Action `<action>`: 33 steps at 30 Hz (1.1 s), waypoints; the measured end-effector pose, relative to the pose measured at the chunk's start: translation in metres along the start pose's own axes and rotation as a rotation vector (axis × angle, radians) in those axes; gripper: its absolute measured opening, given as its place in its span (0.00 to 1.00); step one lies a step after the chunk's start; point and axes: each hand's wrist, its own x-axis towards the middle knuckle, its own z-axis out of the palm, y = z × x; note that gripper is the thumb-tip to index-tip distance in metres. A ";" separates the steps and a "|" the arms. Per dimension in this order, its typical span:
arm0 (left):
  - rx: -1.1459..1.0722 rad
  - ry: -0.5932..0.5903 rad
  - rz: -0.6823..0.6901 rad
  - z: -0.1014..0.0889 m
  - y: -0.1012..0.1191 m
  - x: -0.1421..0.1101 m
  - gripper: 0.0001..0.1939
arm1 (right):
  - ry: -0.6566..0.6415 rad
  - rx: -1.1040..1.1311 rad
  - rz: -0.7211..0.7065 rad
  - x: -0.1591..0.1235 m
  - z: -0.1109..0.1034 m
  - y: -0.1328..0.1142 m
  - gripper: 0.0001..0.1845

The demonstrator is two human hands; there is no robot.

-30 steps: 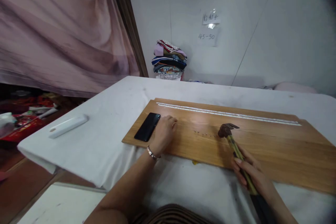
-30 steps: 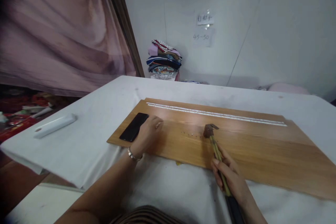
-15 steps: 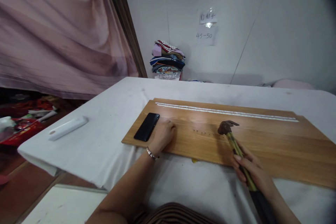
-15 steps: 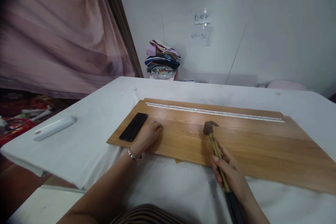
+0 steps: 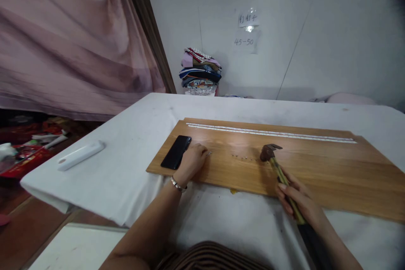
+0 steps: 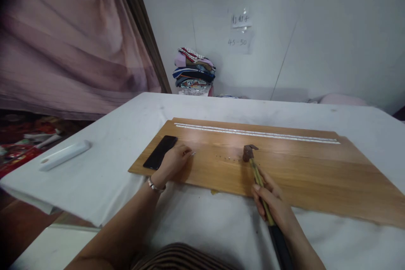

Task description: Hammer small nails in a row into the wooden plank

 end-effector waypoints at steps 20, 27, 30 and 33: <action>0.146 -0.171 0.044 -0.005 0.007 0.022 0.13 | 0.015 0.115 -0.085 0.000 0.010 -0.009 0.41; 0.076 -0.165 0.005 -0.001 0.003 0.027 0.10 | -0.026 0.117 -0.047 0.002 0.008 -0.008 0.44; 0.054 -0.153 -0.002 0.001 0.001 0.026 0.09 | -0.024 0.121 -0.064 0.002 0.007 -0.006 0.44; 0.025 -0.127 0.026 -0.001 0.000 0.025 0.09 | -0.013 0.122 -0.066 0.003 0.007 -0.005 0.44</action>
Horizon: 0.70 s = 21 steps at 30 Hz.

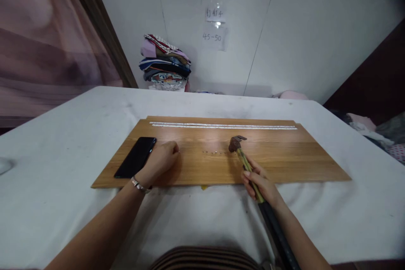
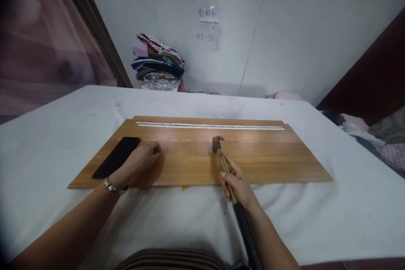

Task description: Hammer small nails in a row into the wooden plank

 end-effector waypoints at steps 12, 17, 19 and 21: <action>-0.281 0.204 0.022 -0.009 0.004 0.000 0.13 | -0.005 0.036 0.010 -0.001 0.001 -0.002 0.45; -0.545 0.180 0.176 0.005 0.023 -0.007 0.09 | 0.009 0.015 0.036 -0.001 0.002 -0.003 0.46; -0.630 0.111 0.204 0.015 0.035 -0.010 0.08 | 0.014 0.006 0.039 -0.001 0.001 -0.002 0.45; -0.716 0.039 0.219 0.025 0.046 -0.013 0.08 | 0.010 0.005 0.032 0.000 0.000 -0.001 0.44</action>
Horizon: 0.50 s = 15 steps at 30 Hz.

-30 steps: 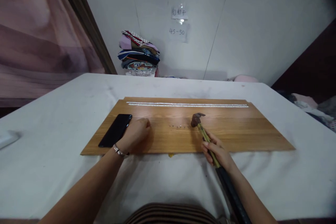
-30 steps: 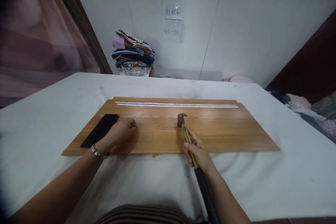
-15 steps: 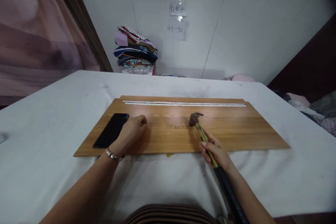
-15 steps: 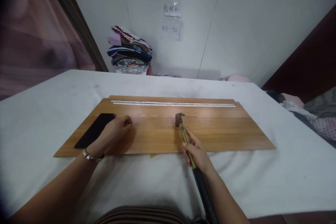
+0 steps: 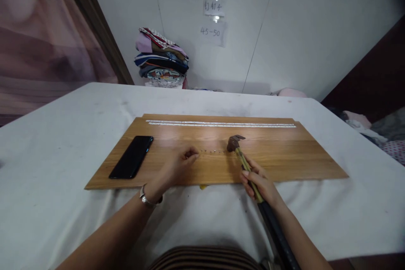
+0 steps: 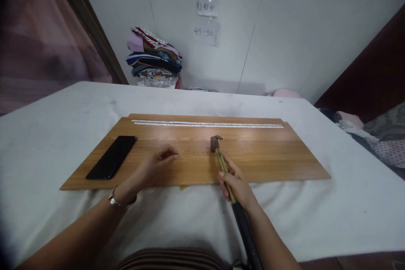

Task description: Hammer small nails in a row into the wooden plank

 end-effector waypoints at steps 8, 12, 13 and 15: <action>0.007 -0.159 0.069 0.032 0.021 -0.003 0.07 | 0.013 0.003 0.005 -0.001 0.001 -0.003 0.44; 0.196 -0.210 0.169 0.039 0.029 -0.003 0.06 | -0.004 0.004 0.020 -0.001 0.002 -0.004 0.44; 0.230 -0.219 0.189 0.041 0.029 -0.004 0.06 | -0.005 0.009 0.014 -0.002 0.002 -0.004 0.43; 0.256 -0.233 0.219 0.045 0.027 -0.005 0.07 | -0.007 0.022 0.001 -0.003 0.002 -0.004 0.42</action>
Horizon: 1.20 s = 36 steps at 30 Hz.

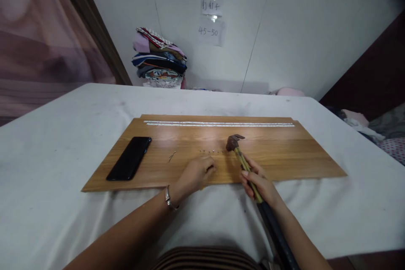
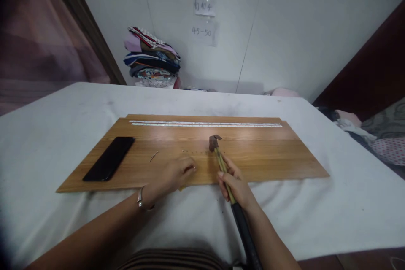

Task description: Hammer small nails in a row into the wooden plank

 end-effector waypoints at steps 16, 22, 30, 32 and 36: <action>-0.023 0.028 0.044 0.016 -0.009 0.000 0.07 | 0.027 -0.003 0.002 0.000 0.001 0.000 0.42; 0.069 0.026 0.029 0.018 -0.007 -0.001 0.10 | 0.007 -0.014 0.013 0.001 0.000 0.000 0.42; 0.292 -0.085 0.041 0.009 -0.001 0.000 0.15 | 0.034 -0.034 -0.016 0.000 0.000 0.001 0.40; 0.371 -0.156 0.045 0.004 0.003 0.004 0.14 | 0.034 -0.030 -0.012 0.000 0.000 0.001 0.40; 0.487 -0.285 0.076 -0.005 0.012 0.015 0.07 | 0.013 -0.034 0.002 0.002 -0.001 0.001 0.41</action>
